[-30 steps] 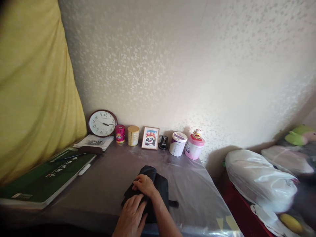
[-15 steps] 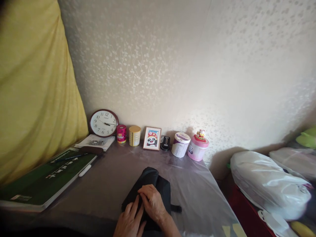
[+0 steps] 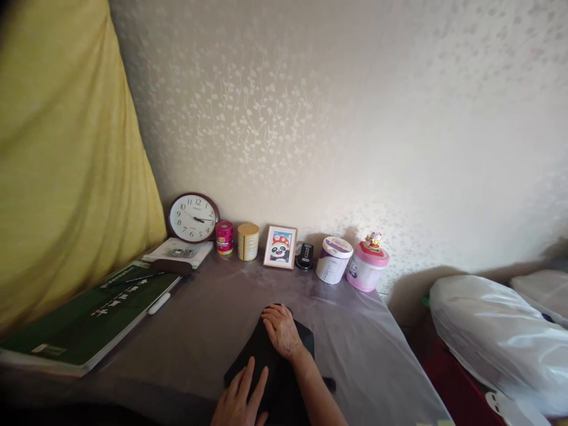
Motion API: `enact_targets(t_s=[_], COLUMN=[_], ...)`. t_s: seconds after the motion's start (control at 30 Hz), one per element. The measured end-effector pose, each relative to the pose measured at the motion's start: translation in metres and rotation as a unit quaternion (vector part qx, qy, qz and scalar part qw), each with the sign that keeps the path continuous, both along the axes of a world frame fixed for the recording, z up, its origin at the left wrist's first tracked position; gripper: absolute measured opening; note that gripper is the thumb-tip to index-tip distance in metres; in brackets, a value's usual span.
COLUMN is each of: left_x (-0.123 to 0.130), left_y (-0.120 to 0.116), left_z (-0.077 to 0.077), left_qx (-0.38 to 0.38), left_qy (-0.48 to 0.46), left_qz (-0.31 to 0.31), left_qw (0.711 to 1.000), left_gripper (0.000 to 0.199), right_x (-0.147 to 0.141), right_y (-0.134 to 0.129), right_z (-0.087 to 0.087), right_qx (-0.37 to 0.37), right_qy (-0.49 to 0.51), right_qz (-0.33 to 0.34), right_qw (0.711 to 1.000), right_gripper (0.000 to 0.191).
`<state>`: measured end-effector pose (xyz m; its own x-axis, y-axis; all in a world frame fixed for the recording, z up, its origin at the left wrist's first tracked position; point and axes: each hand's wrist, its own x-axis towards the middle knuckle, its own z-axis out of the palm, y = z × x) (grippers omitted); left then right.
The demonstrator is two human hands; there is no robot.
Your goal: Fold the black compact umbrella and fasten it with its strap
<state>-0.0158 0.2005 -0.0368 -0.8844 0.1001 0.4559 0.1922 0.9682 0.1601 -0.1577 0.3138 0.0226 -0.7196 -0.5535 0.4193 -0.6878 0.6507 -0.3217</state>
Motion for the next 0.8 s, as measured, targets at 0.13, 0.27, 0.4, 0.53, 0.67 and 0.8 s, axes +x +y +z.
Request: enact_targets(t_s=[0.13,0.27,0.4,0.53,0.67,0.8], left_x=[0.001,0.001,0.001,0.007,0.015,0.022], left_y=[-0.001,-0.003,-0.005,-0.009,-0.013,-0.014], left_z=[-0.004,-0.005,0.003,0.025,0.048,0.062], left_qx=[0.004,-0.001,0.011,0.045,0.04,0.05], left_qy=[-0.005,-0.009,-0.046,-0.111,-0.158,-0.202], left_qz=[0.008,0.003,0.004,-0.037,-0.04,-0.046], left_qw=[1.0,1.0,0.999,0.992,0.986,0.977], left_gripper=[0.059,0.055,0.053,0.047,0.048,0.055], right_x=[-0.023,-0.038,-0.038,-0.017,0.02,0.056], right_y=[-0.001,-0.004,0.001,0.033,0.08,0.109], right_z=[-0.001,0.001,0.006,0.01,0.003,-0.013], right_qx=[0.035,0.06,0.049,-0.035,-0.103,-0.155], right_qy=[-0.027,-0.097,-0.109,-0.083,-0.1,-0.193], right_qz=[-0.015,-0.116,-0.204,-0.268,-0.364,-0.381], right_qw=[0.999,0.987,0.972,0.959,0.92,0.891], right_gripper=[0.033,0.034,0.037,0.032,0.032,0.029])
